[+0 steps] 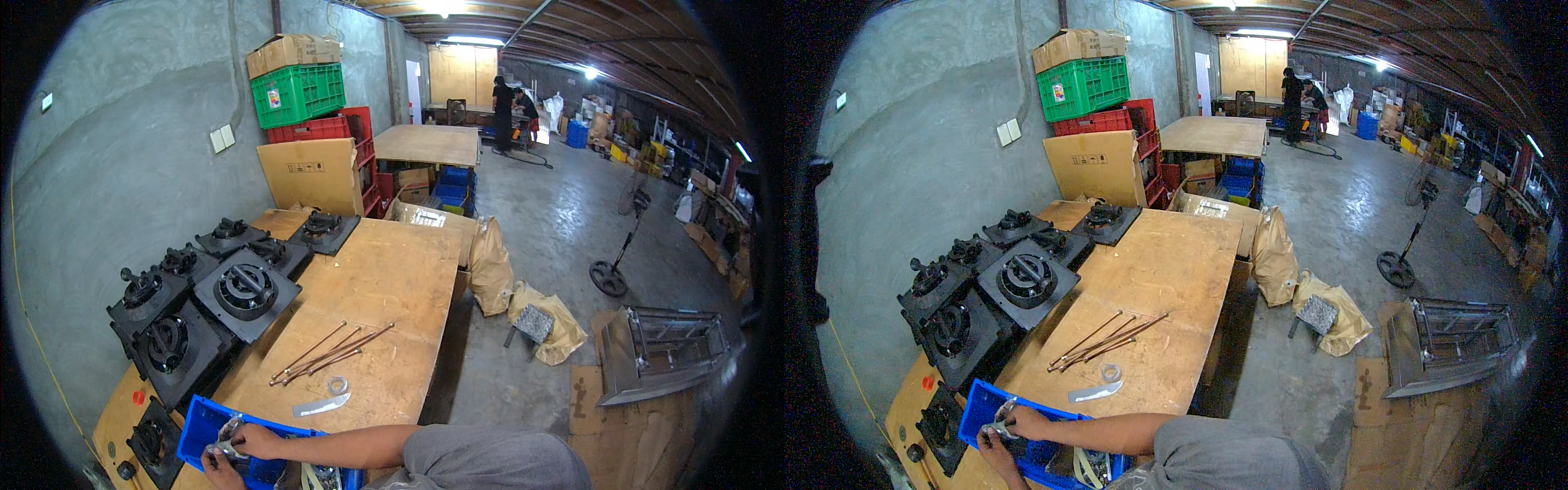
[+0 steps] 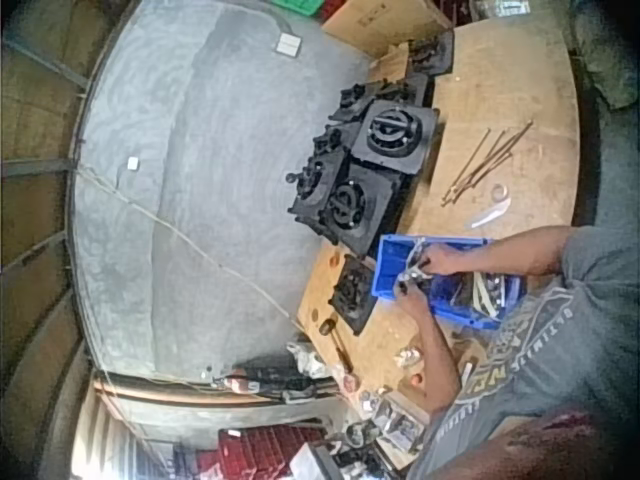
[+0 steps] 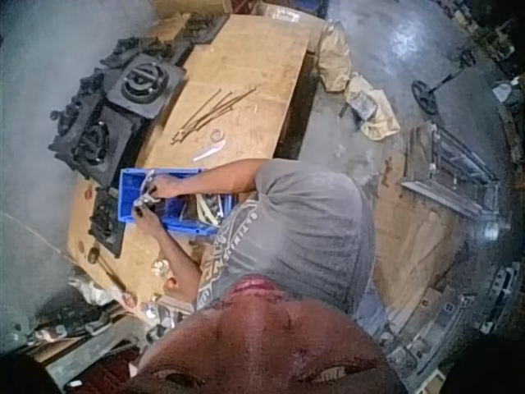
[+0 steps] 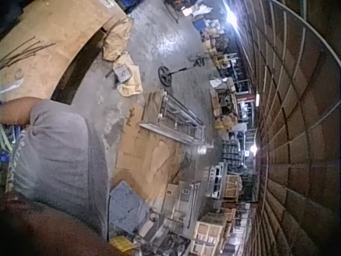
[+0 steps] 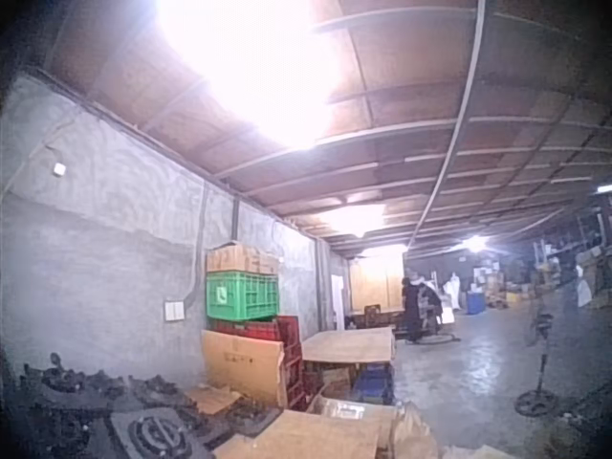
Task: The person sorts small hardware components from a blue bin onto a workbench, handling items such as copper rods, plastic pieces, and packaged parts. They repeatedly reach into the bin, pick up items, and place them on the table or back into the bin.
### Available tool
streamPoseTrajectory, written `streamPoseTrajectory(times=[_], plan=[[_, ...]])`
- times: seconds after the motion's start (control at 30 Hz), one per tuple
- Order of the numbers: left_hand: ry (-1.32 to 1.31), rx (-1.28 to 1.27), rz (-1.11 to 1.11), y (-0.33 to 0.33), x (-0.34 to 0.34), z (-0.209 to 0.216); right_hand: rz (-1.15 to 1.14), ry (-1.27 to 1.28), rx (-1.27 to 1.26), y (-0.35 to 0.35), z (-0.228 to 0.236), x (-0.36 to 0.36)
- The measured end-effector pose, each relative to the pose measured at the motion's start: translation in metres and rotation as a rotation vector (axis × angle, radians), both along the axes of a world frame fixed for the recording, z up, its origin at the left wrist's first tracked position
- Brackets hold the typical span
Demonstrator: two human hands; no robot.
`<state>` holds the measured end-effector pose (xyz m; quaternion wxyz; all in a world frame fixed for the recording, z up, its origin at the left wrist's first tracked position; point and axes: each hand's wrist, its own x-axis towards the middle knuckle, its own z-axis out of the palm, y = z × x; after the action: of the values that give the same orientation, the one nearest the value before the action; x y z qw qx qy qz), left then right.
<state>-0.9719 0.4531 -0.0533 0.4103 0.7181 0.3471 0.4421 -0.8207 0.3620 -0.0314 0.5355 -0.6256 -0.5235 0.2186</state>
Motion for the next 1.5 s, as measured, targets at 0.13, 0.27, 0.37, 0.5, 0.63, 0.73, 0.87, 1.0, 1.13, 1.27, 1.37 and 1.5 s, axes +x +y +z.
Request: streamPoseTrajectory(times=[0.13, 0.27, 0.37, 0.5, 0.63, 0.73, 0.87, 1.0, 1.13, 1.27, 1.37, 1.5], plan=[[0.062, 0.009, 0.047, -0.009, 0.002, 0.010, 0.020, 0.109, -0.016, -0.004, 0.010, 0.006], [0.020, 0.000, 0.030, -0.010, 0.001, 0.008, 0.001, 0.210, -0.086, 0.001, 0.000, -0.001], [0.003, -0.001, -0.021, -0.011, 0.006, 0.009, -0.010, 0.261, -0.094, 0.006, -0.015, 0.006], [0.004, 0.019, 0.012, -0.011, 0.004, 0.007, 0.020, 0.227, -0.088, 0.005, -0.015, 0.003], [0.082, 0.000, 0.024, -0.012, 0.004, 0.013, 0.021, 0.205, -0.094, 0.003, -0.015, 0.005], [0.018, 0.045, 0.034, -0.003, 0.008, -0.001, -0.009, 0.168, -0.107, 0.002, -0.019, 0.009], [0.103, 0.081, 0.090, -0.005, 0.004, 0.000, -0.043, 0.101, -0.094, 0.003, -0.024, 0.008], [-0.045, 0.022, 0.061, -0.014, 0.008, 0.007, -0.069, 0.059, -0.077, 0.006, -0.031, 0.012], [0.016, -0.001, 0.217, -0.014, -0.003, 0.008, 0.046, 0.201, -0.163, -0.003, -0.023, 0.006], [-0.010, -0.044, 0.273, -0.015, 0.013, 0.004, -0.058, 0.029, -0.117, -0.019, -0.036, 0.025], [-0.259, -0.168, 0.212, -0.018, 0.009, 0.004, 0.010, -0.090, -0.292, -0.033, 0.001, 0.014], [-0.284, -0.178, 0.195, -0.019, 0.010, 0.007, -0.087, -0.353, -0.085, -0.026, -0.025, 0.010]])
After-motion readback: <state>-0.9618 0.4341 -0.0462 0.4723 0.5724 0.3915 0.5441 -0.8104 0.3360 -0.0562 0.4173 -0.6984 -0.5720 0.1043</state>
